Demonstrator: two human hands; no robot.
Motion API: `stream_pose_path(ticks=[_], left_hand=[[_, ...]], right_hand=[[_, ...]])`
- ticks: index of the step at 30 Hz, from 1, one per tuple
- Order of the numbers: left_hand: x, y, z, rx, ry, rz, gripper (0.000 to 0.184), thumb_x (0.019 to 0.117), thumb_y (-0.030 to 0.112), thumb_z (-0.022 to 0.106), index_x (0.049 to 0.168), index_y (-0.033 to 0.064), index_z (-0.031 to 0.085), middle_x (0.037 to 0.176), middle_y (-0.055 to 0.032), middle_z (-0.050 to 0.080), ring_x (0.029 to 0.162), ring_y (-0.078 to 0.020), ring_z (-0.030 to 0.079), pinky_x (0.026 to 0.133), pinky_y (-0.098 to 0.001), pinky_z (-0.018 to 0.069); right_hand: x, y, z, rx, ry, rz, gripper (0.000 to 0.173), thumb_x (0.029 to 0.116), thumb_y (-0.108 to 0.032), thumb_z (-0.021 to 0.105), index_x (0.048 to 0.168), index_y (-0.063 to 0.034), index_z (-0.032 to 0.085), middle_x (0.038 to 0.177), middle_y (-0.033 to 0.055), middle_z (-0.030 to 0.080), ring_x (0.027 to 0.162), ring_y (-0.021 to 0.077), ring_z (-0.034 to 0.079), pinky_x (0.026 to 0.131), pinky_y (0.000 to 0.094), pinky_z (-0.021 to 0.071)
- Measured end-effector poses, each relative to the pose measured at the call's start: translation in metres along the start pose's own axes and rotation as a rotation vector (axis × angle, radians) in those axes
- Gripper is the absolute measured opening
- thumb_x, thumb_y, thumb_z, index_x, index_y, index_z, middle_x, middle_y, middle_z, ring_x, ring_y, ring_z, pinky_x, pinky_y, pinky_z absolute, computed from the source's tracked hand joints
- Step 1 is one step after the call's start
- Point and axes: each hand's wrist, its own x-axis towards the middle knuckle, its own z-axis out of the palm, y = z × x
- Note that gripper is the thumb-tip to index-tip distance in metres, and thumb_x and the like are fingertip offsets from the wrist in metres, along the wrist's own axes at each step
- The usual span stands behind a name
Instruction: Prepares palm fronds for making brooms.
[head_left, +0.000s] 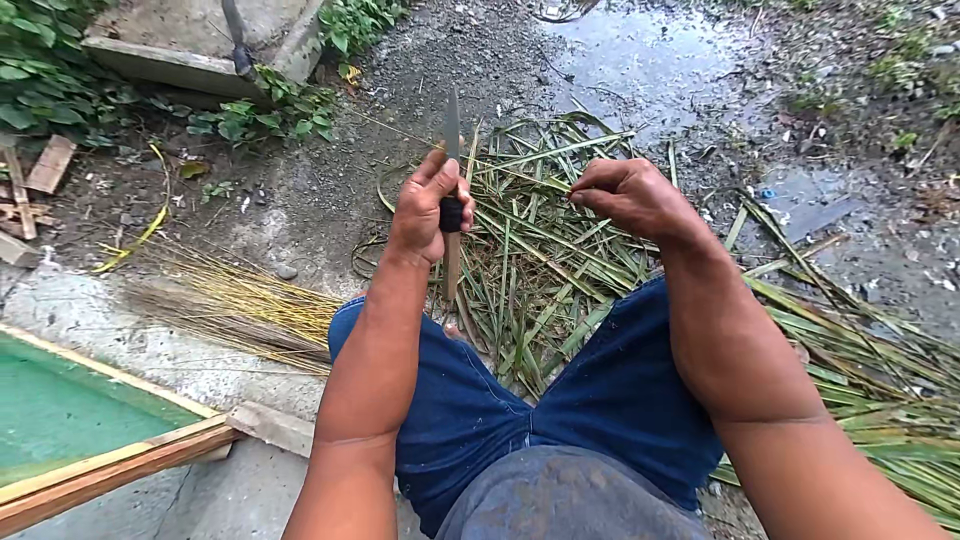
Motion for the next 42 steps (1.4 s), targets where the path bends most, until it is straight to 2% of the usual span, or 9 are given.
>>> stream_pose_path(ticks=[7, 14, 20, 23, 26, 30, 34, 38, 42], left_hand=[[-0.002, 0.004, -0.005, 0.017, 0.002, 0.013, 0.034, 0.1098, 0.017, 0.038, 0.142, 0.0146, 0.048, 0.067, 0.0020, 0.058, 0.050, -0.0094, 0.058, 0.045, -0.0233, 0.0532], [0.003, 0.017, -0.025, 0.027, 0.065, 0.083, 0.035, 0.1099, 0.019, 0.037, 0.143, 0.0177, 0.047, 0.067, 0.0043, 0.057, 0.052, -0.0089, 0.059, 0.047, -0.0241, 0.0542], [-0.001, 0.031, -0.041, -0.012, 0.188, 0.180, 0.033, 0.1118, 0.023, 0.034, 0.141, 0.0207, 0.049, 0.064, 0.0034, 0.056, 0.051, -0.0111, 0.059, 0.046, -0.0263, 0.0541], [-0.002, 0.021, -0.026, 0.025, 0.139, 0.153, 0.033, 0.1112, 0.022, 0.036, 0.142, 0.0194, 0.047, 0.066, 0.0040, 0.057, 0.052, -0.0099, 0.059, 0.046, -0.0250, 0.0543], [-0.001, 0.005, -0.007, 0.034, 0.064, 0.079, 0.034, 0.1101, 0.019, 0.038, 0.142, 0.0160, 0.047, 0.067, 0.0030, 0.056, 0.052, -0.0096, 0.058, 0.045, -0.0239, 0.0534], [0.000, -0.008, 0.008, 0.018, 0.029, 0.019, 0.036, 0.1104, 0.016, 0.039, 0.146, 0.0124, 0.046, 0.068, 0.0001, 0.059, 0.052, -0.0108, 0.060, 0.045, -0.0238, 0.0538], [-0.002, -0.014, 0.017, 0.055, -0.011, -0.017, 0.037, 0.1091, 0.014, 0.040, 0.146, 0.0114, 0.043, 0.068, 0.0013, 0.058, 0.051, -0.0097, 0.059, 0.045, -0.0237, 0.0536], [-0.003, -0.026, 0.028, 0.103, -0.102, -0.121, 0.042, 0.1074, 0.013, 0.045, 0.150, 0.0091, 0.043, 0.070, -0.0012, 0.056, 0.053, -0.0108, 0.058, 0.046, -0.0238, 0.0526], [0.003, -0.016, 0.017, 0.048, -0.035, -0.085, 0.037, 0.1093, 0.016, 0.041, 0.146, 0.0121, 0.046, 0.069, 0.0010, 0.057, 0.052, -0.0101, 0.058, 0.046, -0.0238, 0.0536]], right_hand=[[-0.001, 0.004, -0.002, 0.003, -0.024, -0.022, 0.017, 0.0994, -0.015, 0.061, 0.102, -0.0079, 0.076, 0.088, -0.0019, 0.065, 0.067, 0.0001, 0.055, 0.063, 0.0203, 0.0491], [-0.003, 0.008, -0.013, -0.014, -0.033, -0.035, 0.016, 0.0993, -0.015, 0.061, 0.101, -0.0074, 0.075, 0.090, -0.0020, 0.067, 0.071, -0.0004, 0.057, 0.067, 0.0208, 0.0497], [-0.011, 0.014, -0.026, -0.002, -0.049, 0.071, 0.017, 0.0996, -0.016, 0.060, 0.102, -0.0069, 0.074, 0.080, -0.0012, 0.066, 0.060, 0.0026, 0.054, 0.058, 0.0245, 0.0494], [-0.008, 0.008, -0.019, 0.032, -0.109, 0.159, 0.020, 0.1019, -0.016, 0.059, 0.111, -0.0059, 0.073, 0.080, 0.0015, 0.068, 0.058, 0.0055, 0.056, 0.057, 0.0271, 0.0513], [0.000, -0.003, 0.001, 0.052, -0.137, 0.142, 0.023, 0.1043, -0.019, 0.056, 0.114, -0.0053, 0.072, 0.079, 0.0025, 0.068, 0.057, 0.0075, 0.056, 0.057, 0.0298, 0.0526], [0.009, -0.010, 0.024, 0.042, -0.108, 0.103, 0.021, 0.1045, -0.018, 0.057, 0.108, -0.0058, 0.074, 0.077, 0.0005, 0.066, 0.056, 0.0045, 0.054, 0.057, 0.0261, 0.0504], [0.014, -0.010, 0.032, 0.063, -0.060, 0.070, 0.019, 0.1024, -0.017, 0.060, 0.106, -0.0064, 0.075, 0.088, 0.0018, 0.068, 0.061, 0.0042, 0.057, 0.060, 0.0256, 0.0527], [0.016, -0.010, 0.033, 0.087, -0.058, 0.061, 0.021, 0.1035, -0.017, 0.058, 0.106, -0.0051, 0.074, 0.081, 0.0012, 0.067, 0.056, 0.0035, 0.054, 0.056, 0.0247, 0.0503], [0.014, -0.008, 0.026, 0.099, -0.084, 0.033, 0.020, 0.1030, -0.015, 0.058, 0.105, -0.0045, 0.074, 0.082, 0.0001, 0.066, 0.056, 0.0013, 0.052, 0.055, 0.0220, 0.0479]])
